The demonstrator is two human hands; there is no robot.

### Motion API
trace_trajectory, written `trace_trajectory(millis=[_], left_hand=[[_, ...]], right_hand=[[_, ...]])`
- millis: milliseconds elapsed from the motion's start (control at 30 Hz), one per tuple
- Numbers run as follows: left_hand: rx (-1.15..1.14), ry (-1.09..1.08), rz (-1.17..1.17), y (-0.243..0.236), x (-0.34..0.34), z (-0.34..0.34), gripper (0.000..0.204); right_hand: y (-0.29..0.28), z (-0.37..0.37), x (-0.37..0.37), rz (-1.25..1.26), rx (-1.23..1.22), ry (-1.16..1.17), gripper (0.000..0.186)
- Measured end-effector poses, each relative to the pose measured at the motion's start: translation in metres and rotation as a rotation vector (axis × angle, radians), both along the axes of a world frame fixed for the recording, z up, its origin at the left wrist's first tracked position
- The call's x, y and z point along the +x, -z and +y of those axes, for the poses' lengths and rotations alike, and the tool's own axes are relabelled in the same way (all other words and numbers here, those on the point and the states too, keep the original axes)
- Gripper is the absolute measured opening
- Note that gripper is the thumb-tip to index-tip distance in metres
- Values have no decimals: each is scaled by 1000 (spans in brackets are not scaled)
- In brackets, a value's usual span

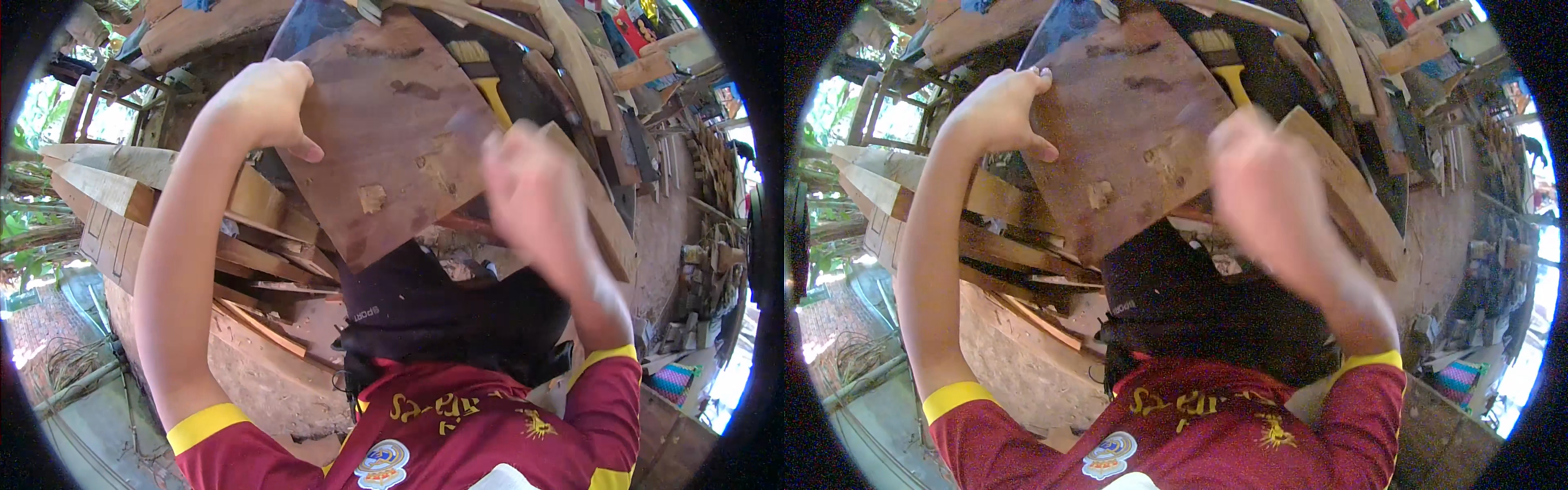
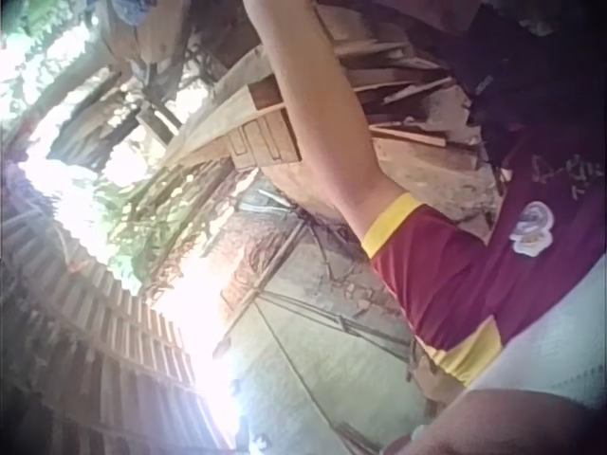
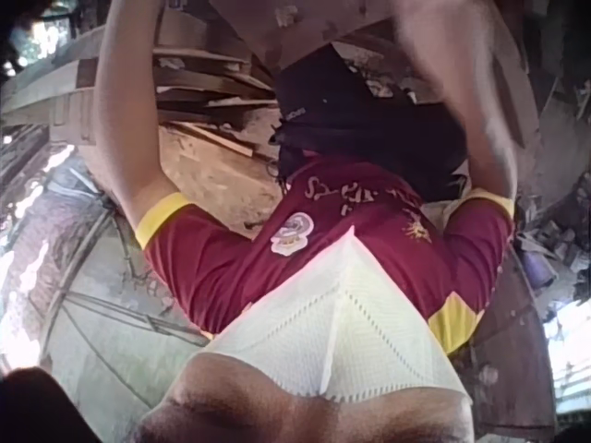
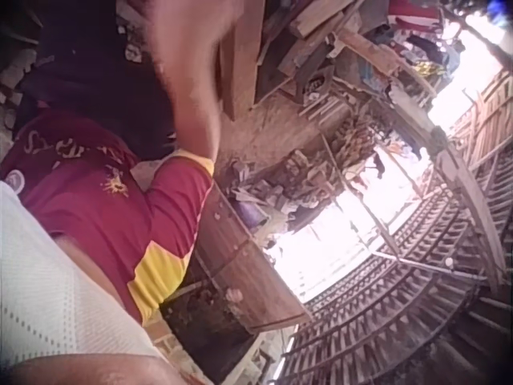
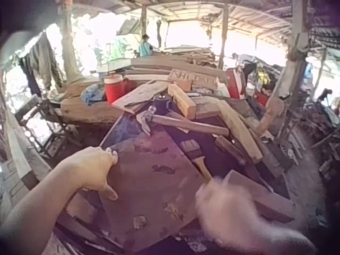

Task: The person uses a chisel and mallet to carve a small wooden block, then switches to sanding a larger wooden board with sandpaper. The person holds the chisel with the left hand and strikes it with a mallet in the right hand, then sands the board by hand.

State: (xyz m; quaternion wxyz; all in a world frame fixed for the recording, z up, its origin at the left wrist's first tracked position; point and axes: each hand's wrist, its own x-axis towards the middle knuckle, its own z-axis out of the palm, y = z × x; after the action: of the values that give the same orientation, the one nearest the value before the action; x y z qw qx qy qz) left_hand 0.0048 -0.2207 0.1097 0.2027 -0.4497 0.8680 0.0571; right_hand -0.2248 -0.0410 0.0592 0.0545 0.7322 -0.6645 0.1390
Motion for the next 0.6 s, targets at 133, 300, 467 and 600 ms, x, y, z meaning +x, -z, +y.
trace_trajectory(millis=[133, 300, 467, 600], left_hand=[[8, 2, 16, 1, 1, -3, 97], [-16, 24, 6, 2, 0, -5, 95], [4, 16, -4, -3, -1, -1, 98], [-8, 17, -8, -3, 0, 1, 101]], right_hand=[[-2, -4, 11, -252, -45, -222, 24], [2, -8, 29, -187, 38, -268, 16], [-4, -40, -4, -92, -85, 31, 10], [-7, -4, 15, -281, 64, -274, 10]])
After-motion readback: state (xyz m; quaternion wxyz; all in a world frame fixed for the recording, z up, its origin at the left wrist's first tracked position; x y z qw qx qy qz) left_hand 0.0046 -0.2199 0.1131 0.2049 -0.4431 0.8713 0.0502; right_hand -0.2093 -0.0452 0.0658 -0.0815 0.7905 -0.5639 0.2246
